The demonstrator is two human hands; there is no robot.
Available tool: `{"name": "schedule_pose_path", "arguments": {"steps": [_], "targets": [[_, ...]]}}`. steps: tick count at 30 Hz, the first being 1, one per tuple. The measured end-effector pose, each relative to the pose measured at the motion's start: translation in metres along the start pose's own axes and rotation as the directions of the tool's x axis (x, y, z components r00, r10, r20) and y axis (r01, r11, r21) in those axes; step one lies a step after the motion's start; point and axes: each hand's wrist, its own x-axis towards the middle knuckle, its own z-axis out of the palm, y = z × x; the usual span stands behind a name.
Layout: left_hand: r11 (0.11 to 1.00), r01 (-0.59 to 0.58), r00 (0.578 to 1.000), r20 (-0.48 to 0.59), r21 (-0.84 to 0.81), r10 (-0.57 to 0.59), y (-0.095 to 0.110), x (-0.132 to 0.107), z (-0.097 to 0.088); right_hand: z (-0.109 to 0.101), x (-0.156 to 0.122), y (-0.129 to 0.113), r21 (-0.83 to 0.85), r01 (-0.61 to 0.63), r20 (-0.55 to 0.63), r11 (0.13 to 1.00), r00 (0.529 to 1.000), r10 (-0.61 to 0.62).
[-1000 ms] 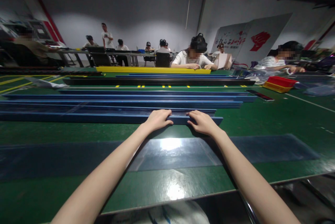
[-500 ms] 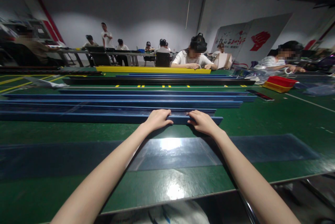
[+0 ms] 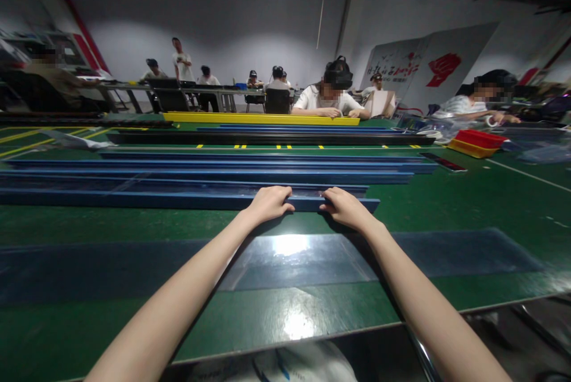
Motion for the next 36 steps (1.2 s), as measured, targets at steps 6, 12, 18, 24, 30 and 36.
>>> {"name": "schedule_pose_path", "arguments": {"steps": [6, 12, 18, 24, 30, 36], "targets": [[1.0, 0.002, 1.0, 0.004, -0.014, -0.002, 0.0005, 0.0002, 0.0001, 0.0004, 0.0003, 0.0007, -0.003, -0.006, 0.002, 1.0, 1.0, 0.006], [0.999, 0.01, 1.0, 0.015, -0.032, -0.01, 0.0013, -0.0002, -0.0008, 0.0002, 0.0014, 0.0011, -0.001, -0.007, -0.001, 1.0, 1.0, 0.007], [1.0, 0.004, 1.0, 0.011, -0.028, -0.003, 0.0011, -0.0001, -0.001, 0.0002, 0.0006, 0.0004, -0.03, -0.028, 0.003, 0.999, 1.0, 0.028], [1.0, 0.013, 1.0, 0.022, -0.025, -0.013, 0.0012, -0.0007, -0.0016, 0.0012, 0.0005, 0.0007, -0.042, -0.02, 0.006, 0.999, 1.0, 0.02], [1.0, 0.004, 1.0, 0.014, -0.025, -0.003, 0.0003, -0.0005, -0.0002, 0.0002, 0.0011, 0.0004, -0.045, -0.032, 0.024, 0.998, 0.999, 0.033], [1.0, -0.003, 1.0, -0.001, -0.022, 0.003, -0.0003, -0.0004, 0.0007, 0.0002, 0.0011, 0.0003, -0.06, -0.025, 0.019, 0.998, 0.999, 0.026]]}}
